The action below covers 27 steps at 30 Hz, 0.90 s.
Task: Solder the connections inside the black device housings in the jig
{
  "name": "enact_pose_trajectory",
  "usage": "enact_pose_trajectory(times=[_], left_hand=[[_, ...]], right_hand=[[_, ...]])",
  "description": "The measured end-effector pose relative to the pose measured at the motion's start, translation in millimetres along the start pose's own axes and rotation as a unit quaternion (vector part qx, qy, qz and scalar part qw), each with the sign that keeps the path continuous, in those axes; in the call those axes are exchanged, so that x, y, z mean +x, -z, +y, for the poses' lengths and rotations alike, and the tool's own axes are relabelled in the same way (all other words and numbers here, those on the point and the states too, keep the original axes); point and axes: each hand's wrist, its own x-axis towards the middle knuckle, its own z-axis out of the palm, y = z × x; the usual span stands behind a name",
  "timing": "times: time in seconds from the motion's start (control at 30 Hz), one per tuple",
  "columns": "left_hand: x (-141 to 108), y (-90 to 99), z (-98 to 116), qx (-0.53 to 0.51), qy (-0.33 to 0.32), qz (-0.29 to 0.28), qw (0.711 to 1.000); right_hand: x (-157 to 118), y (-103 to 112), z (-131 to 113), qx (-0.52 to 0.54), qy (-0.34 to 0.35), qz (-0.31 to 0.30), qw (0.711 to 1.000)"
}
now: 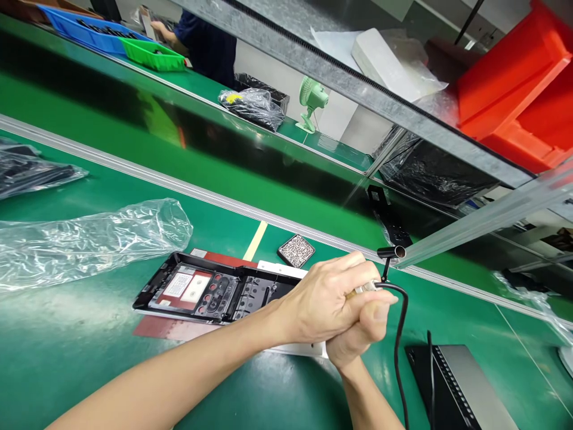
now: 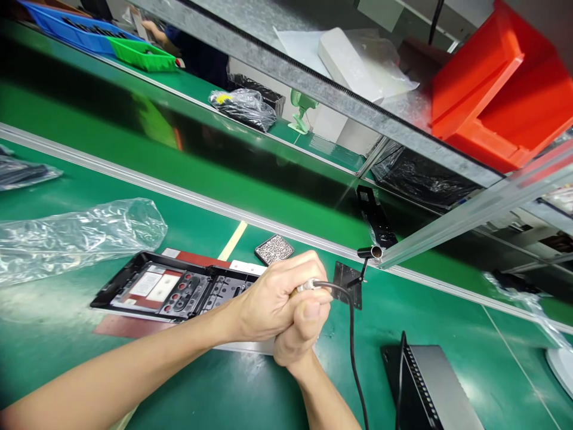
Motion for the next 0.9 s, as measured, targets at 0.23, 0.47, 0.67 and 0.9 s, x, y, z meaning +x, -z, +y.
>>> enact_pose_trajectory(times=[0.23, 0.47, 0.67, 0.9], left_hand=[[-1.3, 0.2, 0.9, 0.003, 0.007, 0.000, 1.000], [-1.3, -0.7, -0.1, 0.006, 0.010, 0.000, 1.000], [-1.6, -1.0, 1.4, 0.005, 0.006, -0.001, 1.000], [-1.0, -1.0, 3.2, 0.009, 0.005, -0.002, 1.000]], right_hand=[[-2.0, 1.9, 2.6, 0.000, -0.011, 0.005, 1.000], [-2.3, 2.5, 2.8, 0.017, -0.012, 0.003, 1.000], [-3.3, 2.0, 2.9, 0.022, -0.016, -0.002, 1.000], [-2.5, 2.5, 3.1, 0.003, -0.012, 0.001, 1.000]])
